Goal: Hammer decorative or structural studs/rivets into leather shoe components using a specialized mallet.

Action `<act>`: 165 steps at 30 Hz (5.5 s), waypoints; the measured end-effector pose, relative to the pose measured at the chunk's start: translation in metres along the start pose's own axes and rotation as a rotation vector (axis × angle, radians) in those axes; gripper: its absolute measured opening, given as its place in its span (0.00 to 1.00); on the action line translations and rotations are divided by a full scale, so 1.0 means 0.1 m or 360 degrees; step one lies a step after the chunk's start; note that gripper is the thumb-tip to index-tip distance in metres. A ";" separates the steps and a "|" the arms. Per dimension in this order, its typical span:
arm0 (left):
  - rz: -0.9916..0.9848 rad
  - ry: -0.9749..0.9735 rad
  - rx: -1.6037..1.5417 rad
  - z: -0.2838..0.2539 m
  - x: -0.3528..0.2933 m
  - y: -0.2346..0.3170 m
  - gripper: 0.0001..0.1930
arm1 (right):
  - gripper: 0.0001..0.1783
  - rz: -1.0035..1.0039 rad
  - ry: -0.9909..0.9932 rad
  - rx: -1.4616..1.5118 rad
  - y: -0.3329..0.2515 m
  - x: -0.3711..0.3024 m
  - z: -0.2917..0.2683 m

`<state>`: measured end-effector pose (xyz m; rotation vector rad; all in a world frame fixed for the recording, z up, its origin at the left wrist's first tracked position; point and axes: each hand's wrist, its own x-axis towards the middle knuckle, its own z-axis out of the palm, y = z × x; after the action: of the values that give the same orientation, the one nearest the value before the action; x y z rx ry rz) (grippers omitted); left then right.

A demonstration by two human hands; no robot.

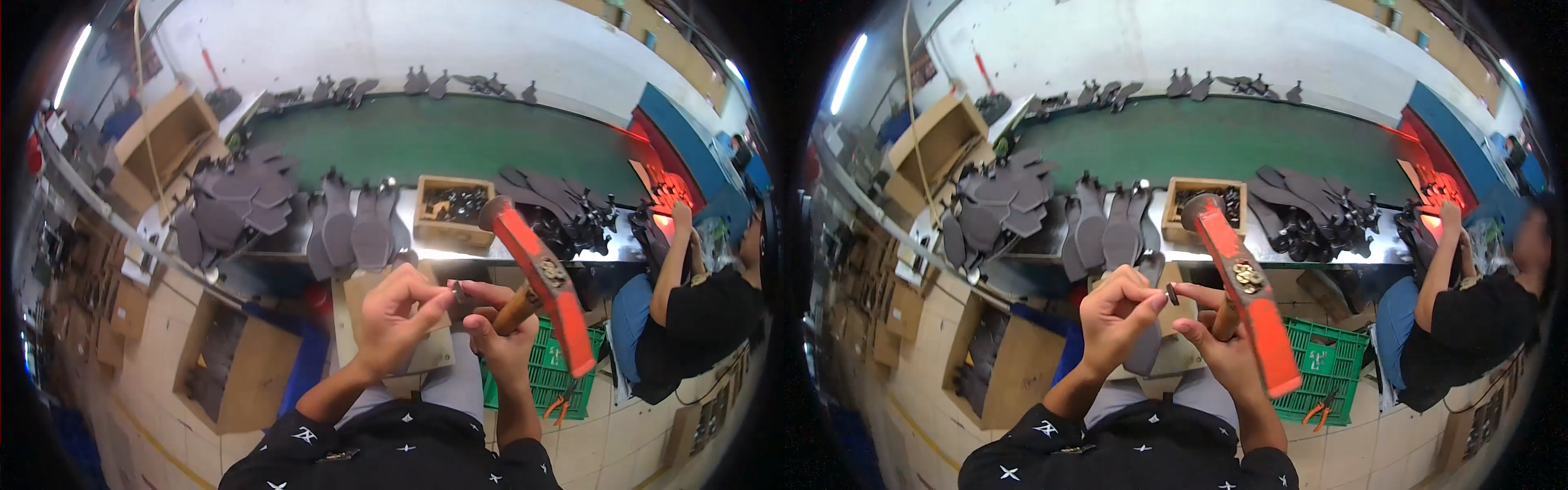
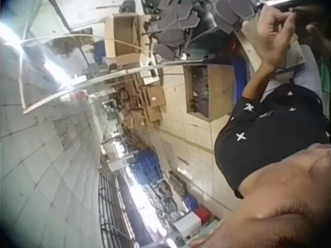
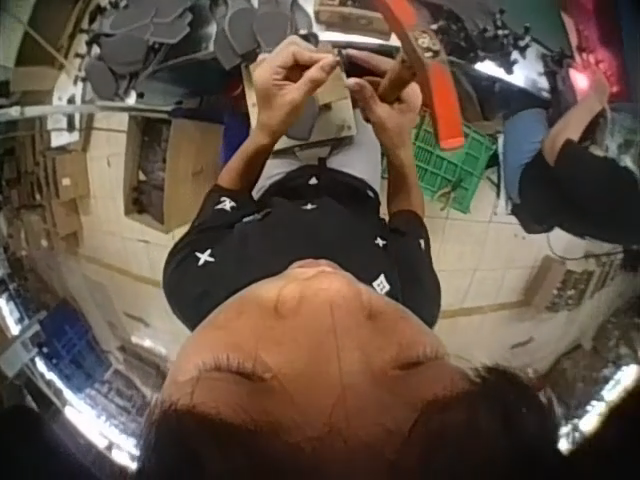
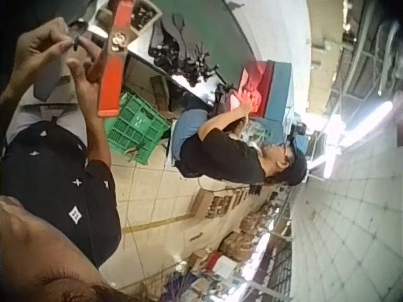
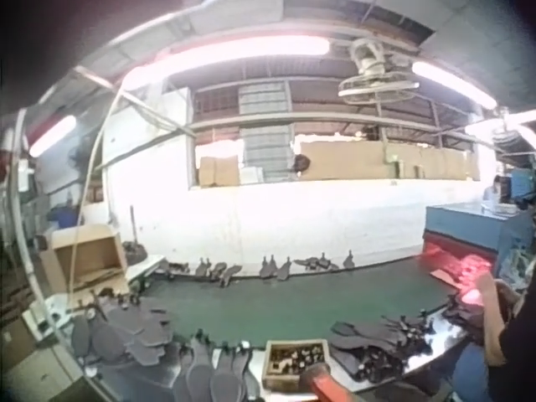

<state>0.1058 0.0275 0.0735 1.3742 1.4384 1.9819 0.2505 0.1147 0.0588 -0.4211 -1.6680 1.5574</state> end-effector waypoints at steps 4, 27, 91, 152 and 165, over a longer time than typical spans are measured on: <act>-0.0079 0.0057 -0.0041 -0.19 -0.22 0.15 0.03 | 0.15 0.0129 -0.0034 0.0360 -0.04 -0.04 0.28; -0.0154 -0.0097 0.0165 -0.62 -0.14 -0.55 0.09 | 0.07 0.0108 -0.0054 0.0275 0.30 0.06 0.25; -0.0548 -0.0160 0.0234 -1.02 -0.15 -1.51 0.10 | 0.29 -0.0265 -0.0380 -0.1255 0.41 -0.17 0.46; -0.1399 -0.0929 -0.1037 -0.78 -1.08 0.25 0.20 | 0.33 0.0571 -0.0775 0.1080 0.48 -0.59 0.75; -0.1537 -0.0605 -0.1226 -0.63 -0.97 -0.16 0.23 | 0.32 0.0218 -0.0158 0.0403 0.59 -0.36 0.17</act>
<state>0.0952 -0.0693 0.0092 0.4924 0.7578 1.2810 0.2442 0.0889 -0.0075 -0.3347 -1.5149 1.8912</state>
